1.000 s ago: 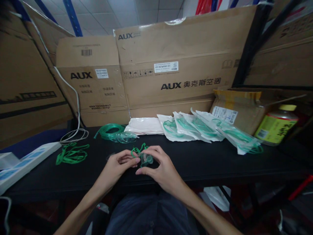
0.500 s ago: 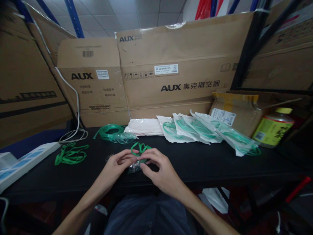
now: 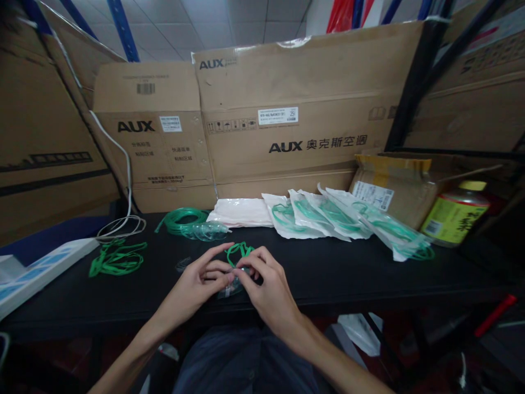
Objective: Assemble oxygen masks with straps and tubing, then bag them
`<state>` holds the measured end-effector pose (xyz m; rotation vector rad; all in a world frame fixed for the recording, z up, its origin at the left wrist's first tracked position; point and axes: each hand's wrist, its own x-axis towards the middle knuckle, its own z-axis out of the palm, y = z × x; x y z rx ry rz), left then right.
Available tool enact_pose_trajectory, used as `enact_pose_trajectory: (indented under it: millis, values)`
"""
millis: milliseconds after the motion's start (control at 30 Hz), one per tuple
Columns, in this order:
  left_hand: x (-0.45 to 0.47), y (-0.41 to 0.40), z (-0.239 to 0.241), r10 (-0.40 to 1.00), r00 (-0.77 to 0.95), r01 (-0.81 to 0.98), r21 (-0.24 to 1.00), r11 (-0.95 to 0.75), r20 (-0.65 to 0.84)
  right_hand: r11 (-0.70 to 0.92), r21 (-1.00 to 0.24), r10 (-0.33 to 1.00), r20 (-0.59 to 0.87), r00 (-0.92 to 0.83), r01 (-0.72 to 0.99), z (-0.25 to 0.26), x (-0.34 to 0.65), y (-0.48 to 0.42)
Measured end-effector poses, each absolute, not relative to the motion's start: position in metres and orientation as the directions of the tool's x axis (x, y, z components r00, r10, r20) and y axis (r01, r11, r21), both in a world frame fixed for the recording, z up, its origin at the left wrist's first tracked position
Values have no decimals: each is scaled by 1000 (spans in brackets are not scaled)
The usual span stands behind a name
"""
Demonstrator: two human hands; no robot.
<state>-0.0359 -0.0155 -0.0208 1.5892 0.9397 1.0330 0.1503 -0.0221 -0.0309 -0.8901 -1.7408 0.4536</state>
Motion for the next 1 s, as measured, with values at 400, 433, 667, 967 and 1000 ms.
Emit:
enact_pose_trajectory:
  millis: [400,433,667,967,1000]
  values:
    - [-25,-28,-14,930,200,274,894,-355,308,695,-580,681,721,-129,425,-36,143,-27]
    - [-24,-28,-13,928,193,283,888,-363,318,694,-583,683,719,-129,423,-36,143,-27]
    - [-25,-28,-15,923,137,319,866,-386,361,701,-580,676,725,-128,415,-36,143,-29]
    - [-27,-27,-13,922,64,346,858,-380,382,711,-564,661,740,-126,419,-33,146,-30]
    - [-27,-27,-13,919,77,359,849,-387,386,719,-558,658,739,-147,414,-34,145,-30]
